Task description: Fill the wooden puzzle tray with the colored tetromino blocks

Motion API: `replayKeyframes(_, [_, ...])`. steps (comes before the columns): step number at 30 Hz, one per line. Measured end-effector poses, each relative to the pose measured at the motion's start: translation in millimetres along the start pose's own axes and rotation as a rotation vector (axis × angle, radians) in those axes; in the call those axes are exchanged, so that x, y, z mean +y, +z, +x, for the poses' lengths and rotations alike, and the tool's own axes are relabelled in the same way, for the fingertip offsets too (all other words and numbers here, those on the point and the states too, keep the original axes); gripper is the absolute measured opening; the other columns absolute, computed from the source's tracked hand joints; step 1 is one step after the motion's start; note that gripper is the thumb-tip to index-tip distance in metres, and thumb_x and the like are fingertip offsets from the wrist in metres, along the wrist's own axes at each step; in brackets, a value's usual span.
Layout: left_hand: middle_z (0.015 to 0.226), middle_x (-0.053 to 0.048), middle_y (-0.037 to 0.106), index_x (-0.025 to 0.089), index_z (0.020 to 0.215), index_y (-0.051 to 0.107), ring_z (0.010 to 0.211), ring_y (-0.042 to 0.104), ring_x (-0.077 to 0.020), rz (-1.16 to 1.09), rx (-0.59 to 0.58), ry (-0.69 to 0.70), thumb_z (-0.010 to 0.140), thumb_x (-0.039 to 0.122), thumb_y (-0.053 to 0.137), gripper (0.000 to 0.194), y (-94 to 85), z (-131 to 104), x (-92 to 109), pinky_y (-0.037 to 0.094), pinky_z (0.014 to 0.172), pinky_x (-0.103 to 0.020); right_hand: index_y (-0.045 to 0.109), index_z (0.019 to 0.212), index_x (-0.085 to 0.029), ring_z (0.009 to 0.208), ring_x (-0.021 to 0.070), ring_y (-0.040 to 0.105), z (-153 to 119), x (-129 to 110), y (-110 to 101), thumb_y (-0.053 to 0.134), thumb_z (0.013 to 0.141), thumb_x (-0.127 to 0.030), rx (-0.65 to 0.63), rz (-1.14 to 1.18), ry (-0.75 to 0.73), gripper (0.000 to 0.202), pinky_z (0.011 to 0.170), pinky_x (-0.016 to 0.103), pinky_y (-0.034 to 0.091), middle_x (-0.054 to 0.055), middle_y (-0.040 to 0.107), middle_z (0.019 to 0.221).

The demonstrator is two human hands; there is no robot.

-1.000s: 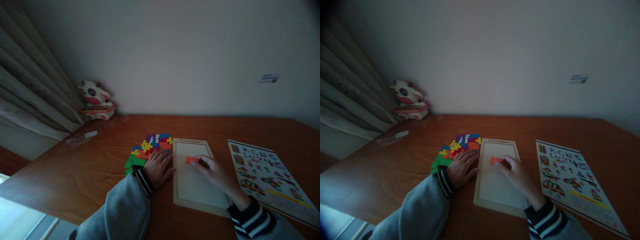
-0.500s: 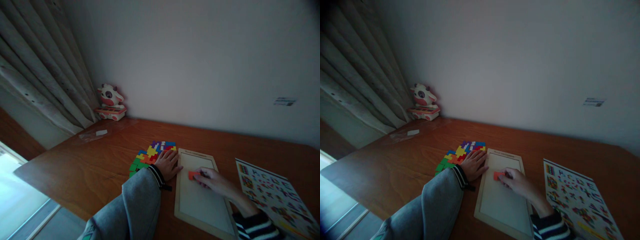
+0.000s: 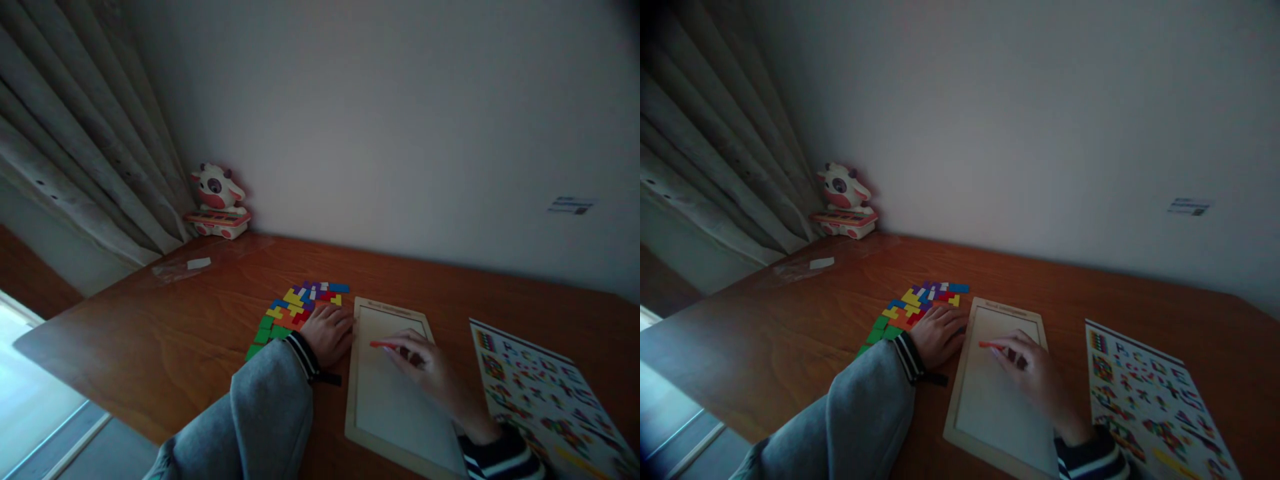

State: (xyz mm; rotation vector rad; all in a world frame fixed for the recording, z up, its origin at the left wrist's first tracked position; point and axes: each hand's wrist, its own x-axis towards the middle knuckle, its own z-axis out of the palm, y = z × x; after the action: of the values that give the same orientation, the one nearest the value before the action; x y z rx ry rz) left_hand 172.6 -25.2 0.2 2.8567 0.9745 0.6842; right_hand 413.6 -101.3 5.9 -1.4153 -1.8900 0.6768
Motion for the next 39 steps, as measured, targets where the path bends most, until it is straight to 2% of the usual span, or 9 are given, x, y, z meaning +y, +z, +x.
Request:
replayKeyframes(4, [0.127,-0.008,0.065,0.018,0.123,0.061,0.119,0.058,-0.0251,-0.058,-0.002,0.129,0.097,0.031,0.047,0.032,-0.4,-1,5,0.047,0.099,-0.042,0.070,0.113,-0.033,0.090,0.0204,0.064,-4,-9,0,0.051,0.096,-0.033,-0.015,-0.174,-0.214,0.026,0.079,0.033,0.053,0.006,0.065,0.100])
replayKeyframes(7, [0.126,-0.007,0.066,0.019,0.120,0.062,0.117,0.060,-0.0239,-0.071,-0.036,0.195,0.097,0.030,0.047,0.029,3.2,-4,5,0.048,0.097,-0.040,0.070,0.112,-0.033,0.089,0.0206,0.064,-7,-13,2,0.051,0.095,-0.028,-0.060,-0.278,-0.258,0.026,0.078,0.033,0.054,0.006,0.064,0.100])
replayKeyframes(12, [0.128,-0.008,0.065,0.019,0.120,0.062,0.114,0.061,-0.0242,-0.059,-0.050,0.197,0.098,0.029,0.046,0.029,6.1,-5,5,0.050,0.094,-0.039,0.068,0.112,-0.029,0.099,0.0226,0.062,-11,-16,1,0.062,0.088,-0.034,-0.175,-0.300,-0.239,0.026,0.086,0.035,0.053,0.007,0.062,0.110])
replayKeyframes(15, [0.128,-0.007,0.065,0.019,0.120,0.061,0.115,0.061,-0.0240,-0.055,-0.055,0.198,0.098,0.029,0.045,0.029,5.7,-5,5,0.050,0.094,-0.040,0.067,0.113,-0.025,0.100,0.0224,0.062,-11,-15,2,0.065,0.086,-0.036,-0.185,-0.281,-0.191,0.029,0.089,0.035,0.052,0.008,0.062,0.110])
replayKeyframes(19, [0.129,-0.007,0.064,0.020,0.121,0.061,0.115,0.061,-0.0236,-0.041,-0.068,0.193,0.099,0.029,0.043,0.030,4.6,-5,5,0.050,0.094,-0.039,0.068,0.112,-0.024,0.098,0.0216,0.062,-9,-15,3,0.063,0.088,-0.030,-0.184,-0.280,-0.147,0.025,0.089,0.035,0.050,0.007,0.063,0.106])
replayKeyframes(24, [0.131,-0.009,0.063,0.019,0.122,0.061,0.116,0.059,-0.0247,-0.014,-0.090,0.195,0.099,0.030,0.042,0.032,4.3,-6,6,0.050,0.094,-0.040,0.073,0.101,-0.025,0.089,0.0209,0.062,-13,-28,7,0.067,0.085,-0.037,-0.326,-0.239,-0.181,0.020,0.081,0.034,0.048,0.005,0.067,0.093])
replayKeyframes(29, [0.131,-0.009,0.062,0.019,0.122,0.061,0.116,0.059,-0.0244,-0.010,-0.114,0.178,0.098,0.028,0.045,0.031,2.6,-5,8,0.050,0.095,-0.041,0.073,0.095,-0.023,0.075,0.0173,0.062,-15,-41,16,0.070,0.084,-0.038,-0.398,-0.176,-0.206,0.019,0.076,0.032,0.044,0.001,0.069,0.077])
replayKeyframes(34, [0.129,-0.009,0.062,0.020,0.122,0.061,0.116,0.059,-0.0242,-0.003,-0.115,0.187,0.097,0.028,0.047,0.030,0.8,-5,9,0.050,0.096,-0.040,0.071,0.092,-0.022,0.075,0.0174,0.060,-15,-39,24,0.071,0.084,-0.041,-0.381,-0.163,-0.188,0.021,0.074,0.031,0.042,0.001,0.068,0.078])
replayKeyframes(39, [0.130,-0.009,0.062,0.020,0.123,0.061,0.116,0.059,-0.0236,-0.005,-0.119,0.190,0.097,0.027,0.046,0.031,1.2,-6,8,0.049,0.098,-0.040,0.068,0.089,-0.020,0.074,0.0181,0.057,-16,-36,33,0.075,0.079,-0.048,-0.327,-0.173,-0.131,0.031,0.070,0.031,0.041,0.001,0.064,0.078])
